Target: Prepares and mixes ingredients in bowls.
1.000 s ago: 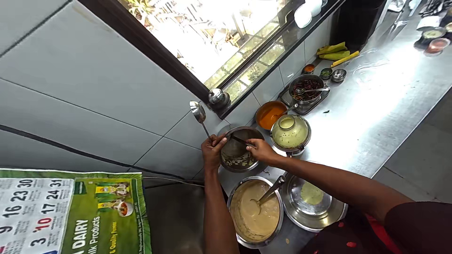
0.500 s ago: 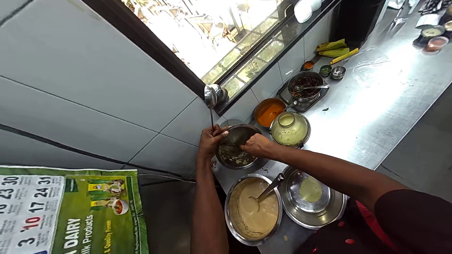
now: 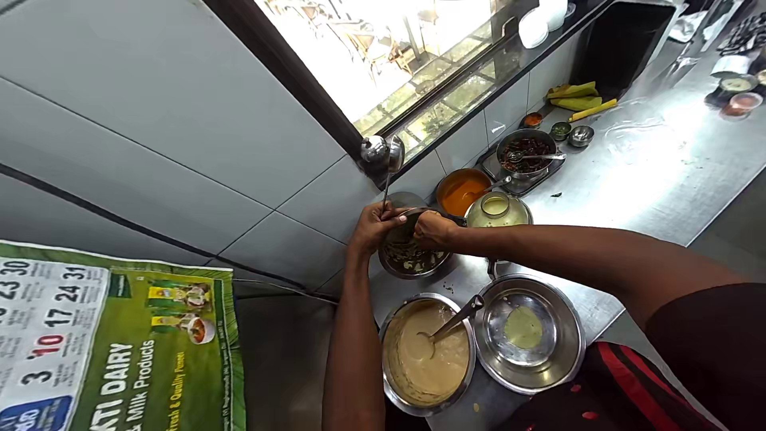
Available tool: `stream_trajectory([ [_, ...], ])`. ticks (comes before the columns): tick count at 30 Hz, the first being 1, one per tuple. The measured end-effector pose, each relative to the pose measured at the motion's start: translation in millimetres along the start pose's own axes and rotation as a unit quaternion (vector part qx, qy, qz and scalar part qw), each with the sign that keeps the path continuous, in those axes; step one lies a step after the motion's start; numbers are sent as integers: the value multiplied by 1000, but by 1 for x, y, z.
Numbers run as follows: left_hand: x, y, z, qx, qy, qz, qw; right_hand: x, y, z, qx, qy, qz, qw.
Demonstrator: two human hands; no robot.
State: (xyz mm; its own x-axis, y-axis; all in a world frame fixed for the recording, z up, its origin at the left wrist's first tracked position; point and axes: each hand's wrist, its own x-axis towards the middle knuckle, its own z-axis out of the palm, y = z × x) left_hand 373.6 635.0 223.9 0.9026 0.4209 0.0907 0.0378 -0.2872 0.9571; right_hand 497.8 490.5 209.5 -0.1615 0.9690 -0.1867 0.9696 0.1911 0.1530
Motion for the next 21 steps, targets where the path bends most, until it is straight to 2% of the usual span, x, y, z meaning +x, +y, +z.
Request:
stream_trajectory([
  [3, 1, 0, 7, 12, 11, 18, 1000, -8, -1, 6, -36, -9, 7, 999],
  [11, 19, -6, 22, 66, 15, 59, 996, -17, 8, 12, 48, 47, 82, 994],
  [15, 21, -4, 23, 72, 7, 51, 996, -10, 10, 15, 73, 57, 77, 993],
  [18, 25, -3, 17, 68, 7, 60, 996, -8, 18, 10, 108, 30, 54, 992],
  [21, 30, 4, -6, 90, 33, 48, 994, -11, 24, 0, 163, -14, 46, 985],
])
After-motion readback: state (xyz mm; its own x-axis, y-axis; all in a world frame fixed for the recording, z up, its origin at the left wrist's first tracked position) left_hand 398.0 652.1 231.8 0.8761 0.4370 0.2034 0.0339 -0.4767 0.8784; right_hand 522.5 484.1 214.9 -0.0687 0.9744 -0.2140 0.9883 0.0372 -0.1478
